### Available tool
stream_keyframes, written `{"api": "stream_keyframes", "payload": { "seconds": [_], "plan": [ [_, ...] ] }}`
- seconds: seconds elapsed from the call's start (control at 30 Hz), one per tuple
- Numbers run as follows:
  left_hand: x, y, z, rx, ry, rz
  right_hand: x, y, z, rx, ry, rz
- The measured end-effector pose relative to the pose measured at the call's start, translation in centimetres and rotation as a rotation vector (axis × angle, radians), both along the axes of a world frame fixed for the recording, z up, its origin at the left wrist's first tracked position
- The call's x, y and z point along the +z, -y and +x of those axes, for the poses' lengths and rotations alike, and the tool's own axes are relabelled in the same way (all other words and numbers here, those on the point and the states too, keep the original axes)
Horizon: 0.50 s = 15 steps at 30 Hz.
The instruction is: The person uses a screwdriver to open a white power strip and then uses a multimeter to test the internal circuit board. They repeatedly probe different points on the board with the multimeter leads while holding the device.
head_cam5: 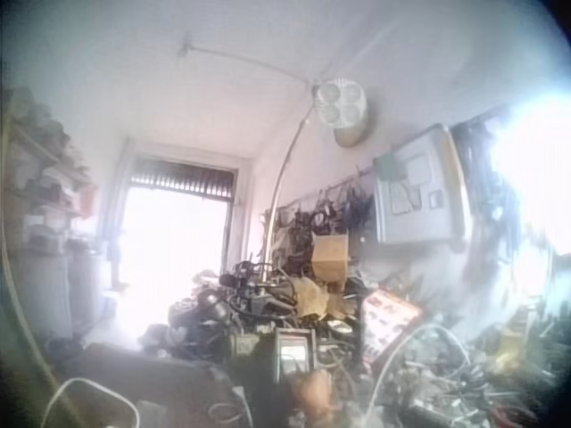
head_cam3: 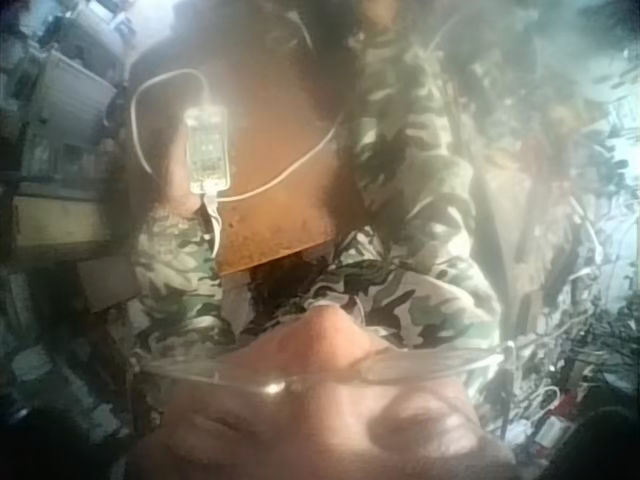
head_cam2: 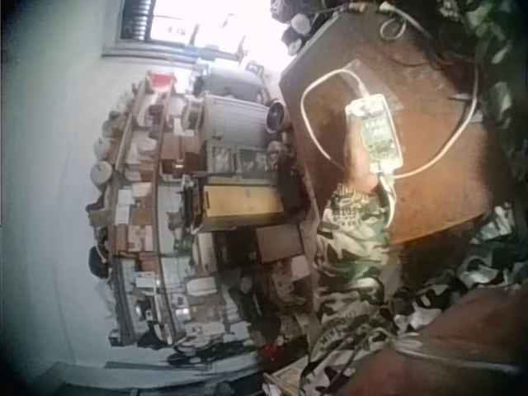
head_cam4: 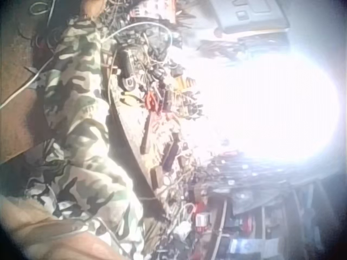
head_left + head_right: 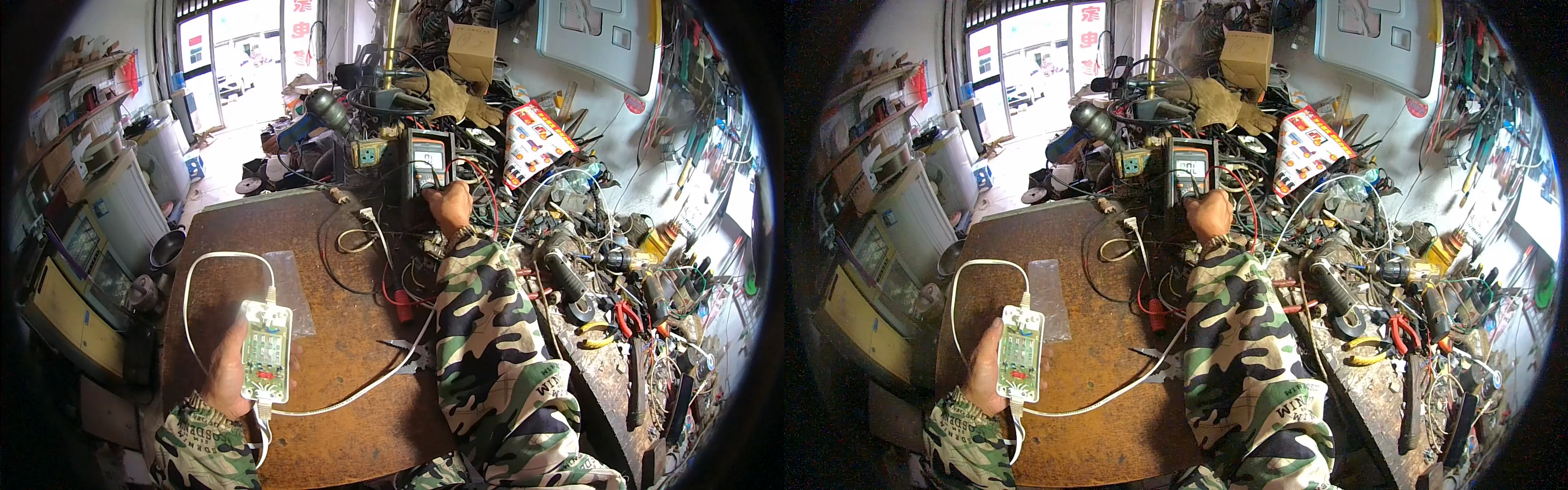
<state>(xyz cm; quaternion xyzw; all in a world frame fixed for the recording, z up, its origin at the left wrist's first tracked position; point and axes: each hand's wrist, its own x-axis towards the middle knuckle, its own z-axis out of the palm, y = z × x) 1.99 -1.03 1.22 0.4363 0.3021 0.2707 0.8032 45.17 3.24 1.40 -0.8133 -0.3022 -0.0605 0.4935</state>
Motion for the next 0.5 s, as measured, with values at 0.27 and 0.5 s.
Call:
{"api": "stream_keyframes", "payload": {
  "seconds": [0.27,0.5],
  "plan": [
    [-0.2,-0.1,0.0,0.02,-0.009,-0.013,-0.8,0.6,1.9,0.119,0.317,0.07],
    [0.2,0.2,0.3,0.04,-0.02,-0.004,-0.4,1.4,2.6,0.355,0.443,-0.002]
  ]
}}
